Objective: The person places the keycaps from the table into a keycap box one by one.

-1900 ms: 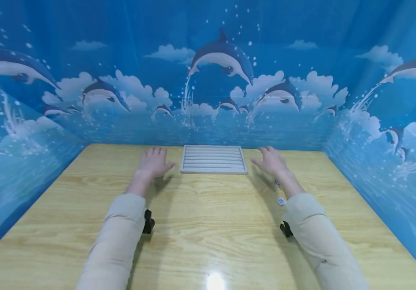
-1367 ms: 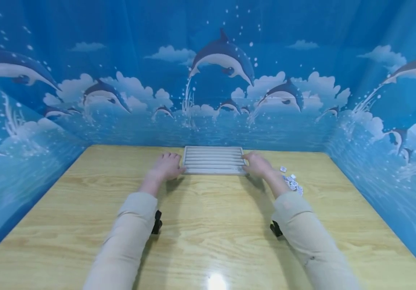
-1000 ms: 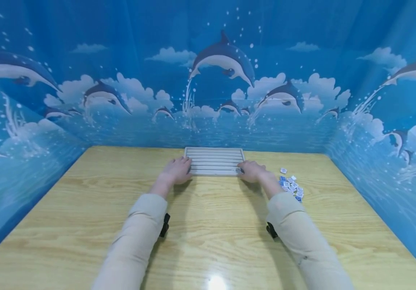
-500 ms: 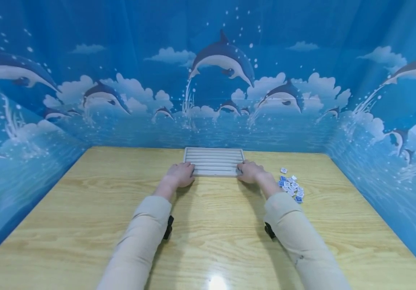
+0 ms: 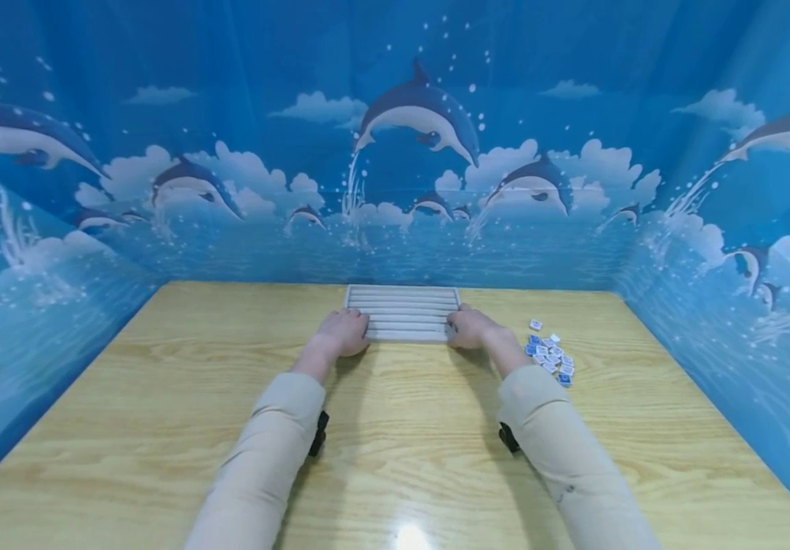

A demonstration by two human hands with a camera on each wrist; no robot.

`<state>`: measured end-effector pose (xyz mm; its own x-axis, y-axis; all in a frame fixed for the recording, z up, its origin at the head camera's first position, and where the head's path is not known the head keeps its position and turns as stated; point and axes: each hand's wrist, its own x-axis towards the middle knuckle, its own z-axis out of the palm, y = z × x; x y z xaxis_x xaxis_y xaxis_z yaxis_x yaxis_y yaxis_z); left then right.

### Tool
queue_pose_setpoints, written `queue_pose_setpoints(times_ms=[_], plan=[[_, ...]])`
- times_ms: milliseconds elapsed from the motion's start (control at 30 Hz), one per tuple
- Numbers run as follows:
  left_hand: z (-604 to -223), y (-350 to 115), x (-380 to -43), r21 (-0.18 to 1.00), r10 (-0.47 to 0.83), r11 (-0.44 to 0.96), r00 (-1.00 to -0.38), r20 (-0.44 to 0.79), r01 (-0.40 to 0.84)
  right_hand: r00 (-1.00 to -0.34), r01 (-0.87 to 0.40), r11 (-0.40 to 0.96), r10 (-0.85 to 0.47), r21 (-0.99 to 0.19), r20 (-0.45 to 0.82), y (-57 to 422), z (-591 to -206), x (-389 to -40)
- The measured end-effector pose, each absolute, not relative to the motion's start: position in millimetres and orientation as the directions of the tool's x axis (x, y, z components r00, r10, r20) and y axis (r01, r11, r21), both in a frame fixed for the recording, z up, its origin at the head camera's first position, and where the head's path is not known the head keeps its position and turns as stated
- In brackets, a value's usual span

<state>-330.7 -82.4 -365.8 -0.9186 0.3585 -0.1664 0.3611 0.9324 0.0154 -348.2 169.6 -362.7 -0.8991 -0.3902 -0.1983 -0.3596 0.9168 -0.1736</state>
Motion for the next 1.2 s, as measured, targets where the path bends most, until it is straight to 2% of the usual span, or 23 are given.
queue_pose_setpoints(times_ms=[367, 1033, 1200], plan=[[-365.7, -85.0, -323.9, 0.017, 0.395, 0.917, -0.903, -0.168, 0.398, -0.874, -0.379, 0.908, -0.415, -0.181, -0.252, 172.4, -361.6, -339.9], [-361.1, -89.8, -311.0, 0.121, 0.435, 0.9, -0.873, -0.22, 0.418, -0.847, -0.421, 0.895, -0.446, -0.148, -0.289, 173.6, -351.3, -317.6], [-363.0, -91.9, -304.5, 0.089, 0.468, 0.884, -0.859, -0.209, 0.46, -0.841, -0.432, 0.887, -0.462, -0.165, -0.281, 175.1, -351.3, -310.9]])
